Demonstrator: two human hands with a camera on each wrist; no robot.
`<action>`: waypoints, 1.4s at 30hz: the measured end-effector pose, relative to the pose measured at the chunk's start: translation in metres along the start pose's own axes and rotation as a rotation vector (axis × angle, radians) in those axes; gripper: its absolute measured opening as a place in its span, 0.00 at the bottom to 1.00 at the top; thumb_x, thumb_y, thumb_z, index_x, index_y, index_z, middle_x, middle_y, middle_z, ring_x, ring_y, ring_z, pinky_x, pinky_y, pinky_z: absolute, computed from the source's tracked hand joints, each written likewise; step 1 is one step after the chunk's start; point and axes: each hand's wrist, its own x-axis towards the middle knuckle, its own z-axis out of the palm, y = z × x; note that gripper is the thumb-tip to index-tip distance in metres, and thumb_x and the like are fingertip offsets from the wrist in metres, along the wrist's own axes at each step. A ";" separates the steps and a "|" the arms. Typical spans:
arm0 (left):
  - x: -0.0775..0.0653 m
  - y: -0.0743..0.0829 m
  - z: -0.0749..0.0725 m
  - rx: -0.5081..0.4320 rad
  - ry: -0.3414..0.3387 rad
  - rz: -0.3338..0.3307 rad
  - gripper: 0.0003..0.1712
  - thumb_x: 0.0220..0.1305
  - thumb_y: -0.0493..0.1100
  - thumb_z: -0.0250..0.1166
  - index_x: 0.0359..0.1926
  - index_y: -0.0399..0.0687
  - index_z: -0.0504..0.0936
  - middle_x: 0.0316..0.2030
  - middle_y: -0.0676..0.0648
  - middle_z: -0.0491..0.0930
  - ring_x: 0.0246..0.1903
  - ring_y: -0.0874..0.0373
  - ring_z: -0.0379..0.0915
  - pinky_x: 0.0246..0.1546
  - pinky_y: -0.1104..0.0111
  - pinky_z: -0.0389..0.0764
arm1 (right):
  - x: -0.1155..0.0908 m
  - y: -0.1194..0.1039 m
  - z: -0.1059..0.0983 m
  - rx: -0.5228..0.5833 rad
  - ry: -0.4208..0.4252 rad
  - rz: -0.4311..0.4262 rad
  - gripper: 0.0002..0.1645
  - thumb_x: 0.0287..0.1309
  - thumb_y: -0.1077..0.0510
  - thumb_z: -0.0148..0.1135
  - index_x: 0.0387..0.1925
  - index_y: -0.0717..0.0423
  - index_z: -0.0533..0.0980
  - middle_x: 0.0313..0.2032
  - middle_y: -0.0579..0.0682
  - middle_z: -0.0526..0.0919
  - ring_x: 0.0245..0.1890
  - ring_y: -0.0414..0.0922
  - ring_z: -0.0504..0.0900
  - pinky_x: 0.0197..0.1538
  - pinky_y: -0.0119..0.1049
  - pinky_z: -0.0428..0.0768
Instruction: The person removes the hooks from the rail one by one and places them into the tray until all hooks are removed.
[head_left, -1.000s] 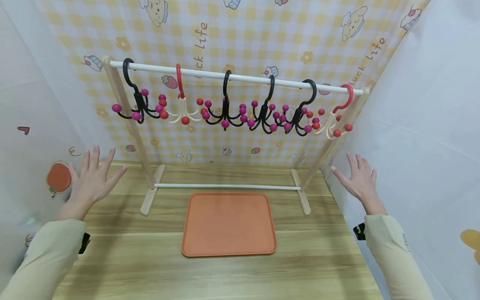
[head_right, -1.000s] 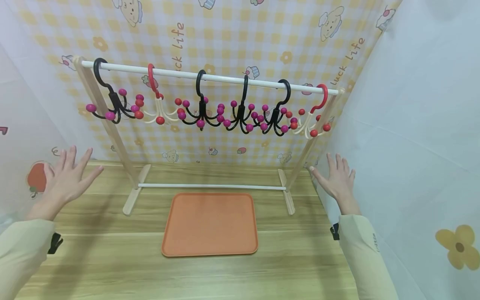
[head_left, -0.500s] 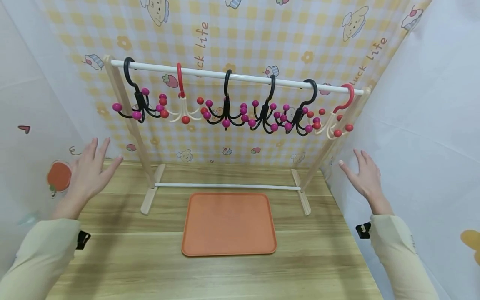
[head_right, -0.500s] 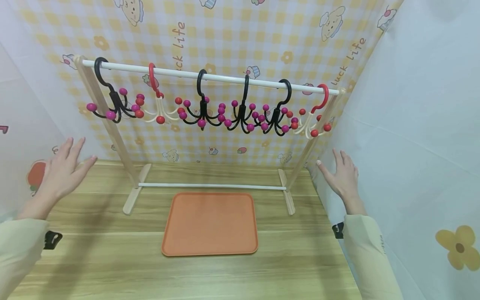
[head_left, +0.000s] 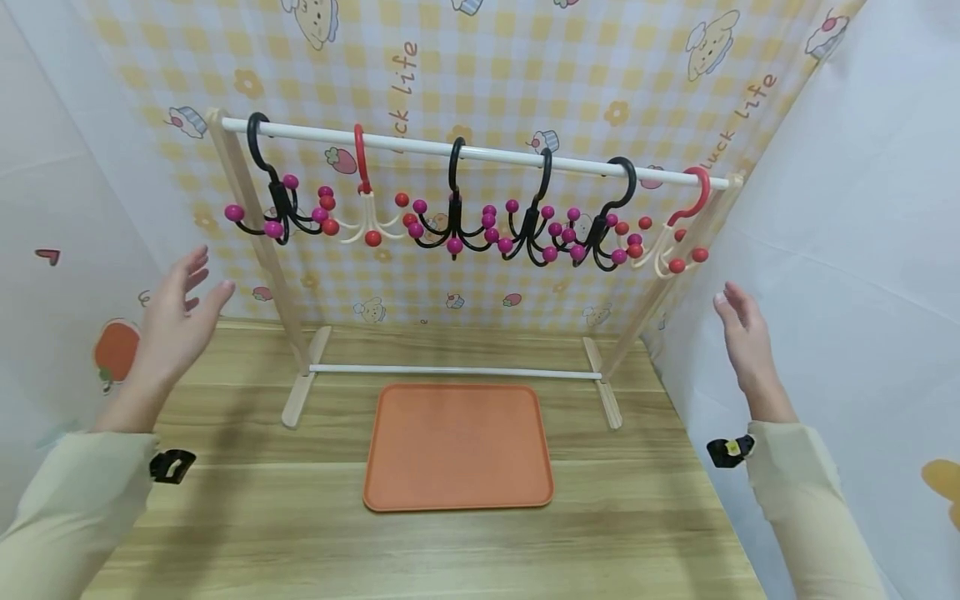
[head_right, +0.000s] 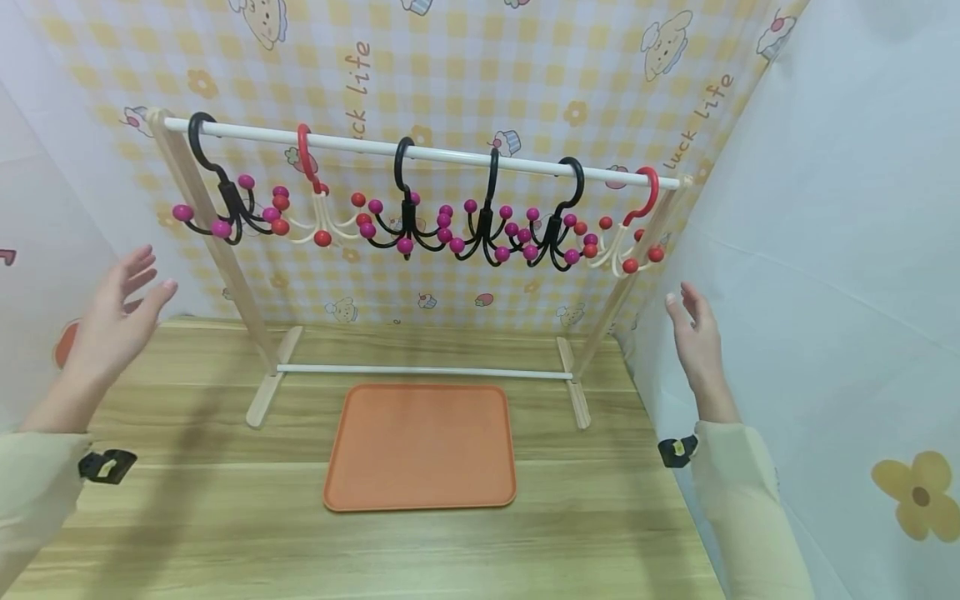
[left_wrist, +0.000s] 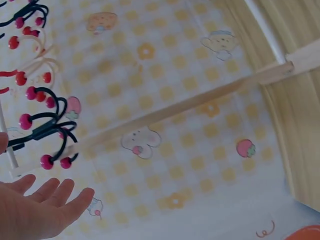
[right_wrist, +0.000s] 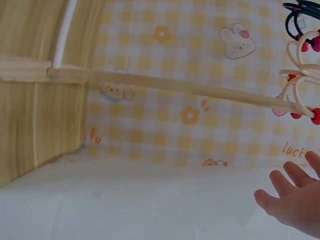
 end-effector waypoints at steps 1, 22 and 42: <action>0.000 0.003 0.000 -0.012 0.004 -0.019 0.32 0.65 0.49 0.48 0.67 0.50 0.48 0.64 0.40 0.50 0.61 0.46 0.47 0.57 0.49 0.52 | 0.007 0.009 -0.002 0.015 0.005 -0.009 0.33 0.58 0.36 0.42 0.64 0.35 0.52 0.64 0.42 0.54 0.62 0.40 0.51 0.62 0.45 0.50; 0.046 0.058 -0.002 -0.289 0.054 -0.137 0.28 0.63 0.48 0.52 0.63 0.49 0.60 0.59 0.48 0.63 0.55 0.62 0.60 0.46 0.82 0.65 | 0.000 -0.126 -0.006 0.477 0.149 0.193 0.28 0.51 0.47 0.61 0.54 0.48 0.67 0.52 0.46 0.71 0.52 0.38 0.70 0.54 0.30 0.66; 0.088 0.090 0.001 -0.309 0.026 -0.216 0.31 0.62 0.49 0.52 0.64 0.52 0.56 0.62 0.52 0.57 0.60 0.62 0.50 0.59 0.66 0.53 | 0.074 -0.119 -0.002 0.328 0.143 0.226 0.34 0.42 0.38 0.63 0.53 0.41 0.69 0.52 0.42 0.72 0.48 0.36 0.71 0.50 0.29 0.68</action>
